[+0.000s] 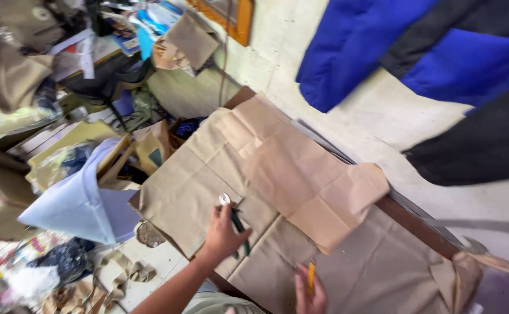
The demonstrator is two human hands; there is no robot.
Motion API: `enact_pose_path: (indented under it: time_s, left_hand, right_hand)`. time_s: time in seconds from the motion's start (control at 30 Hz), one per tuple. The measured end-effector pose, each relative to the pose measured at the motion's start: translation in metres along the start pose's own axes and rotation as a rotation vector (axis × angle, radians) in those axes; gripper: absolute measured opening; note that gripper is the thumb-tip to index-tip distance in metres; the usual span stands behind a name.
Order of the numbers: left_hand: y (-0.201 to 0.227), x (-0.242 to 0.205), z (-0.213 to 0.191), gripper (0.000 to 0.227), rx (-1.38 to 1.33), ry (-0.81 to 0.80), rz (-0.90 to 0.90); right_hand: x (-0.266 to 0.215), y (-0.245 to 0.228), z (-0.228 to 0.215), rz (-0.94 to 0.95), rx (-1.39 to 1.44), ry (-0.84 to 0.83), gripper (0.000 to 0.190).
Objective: The person lays out a large piece of beige fabric on a wooden table and uses a pencil and ruler to mark a pattern. They then use a pair of scissors to cut the fabric along the marked lines, creating a specific shape.
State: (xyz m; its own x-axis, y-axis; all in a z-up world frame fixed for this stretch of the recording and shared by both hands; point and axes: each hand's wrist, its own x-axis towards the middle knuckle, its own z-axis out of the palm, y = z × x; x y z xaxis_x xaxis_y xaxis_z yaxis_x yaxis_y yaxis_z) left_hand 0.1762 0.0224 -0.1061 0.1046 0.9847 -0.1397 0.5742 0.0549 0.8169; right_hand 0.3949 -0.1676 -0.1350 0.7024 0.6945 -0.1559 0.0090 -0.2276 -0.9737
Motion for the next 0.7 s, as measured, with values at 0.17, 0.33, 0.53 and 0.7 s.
enact_pose_path:
  time_s: [0.17,0.33,0.53,0.7]
  left_hand:
    - [0.057,-0.057,0.036,0.050,-0.354,-0.385,0.212]
    - [-0.009,-0.019,0.043,0.055,0.033,-0.166,0.311]
    - [-0.103,0.028,0.007,0.072,0.715,0.387,0.358]
    - [-0.153,0.070,-0.009,0.026,0.502,0.413,0.329]
  right_hand:
    - [-0.007,-0.047,0.021,0.191,0.218,-0.395,0.062]
    - [-0.018,-0.066,-0.048,0.284,0.397,-0.150,0.045]
    - [0.008,-0.006,-0.223,0.441,0.315,0.757,0.047]
    - [0.029,0.018,-0.393,0.360,0.199,1.320,0.093]
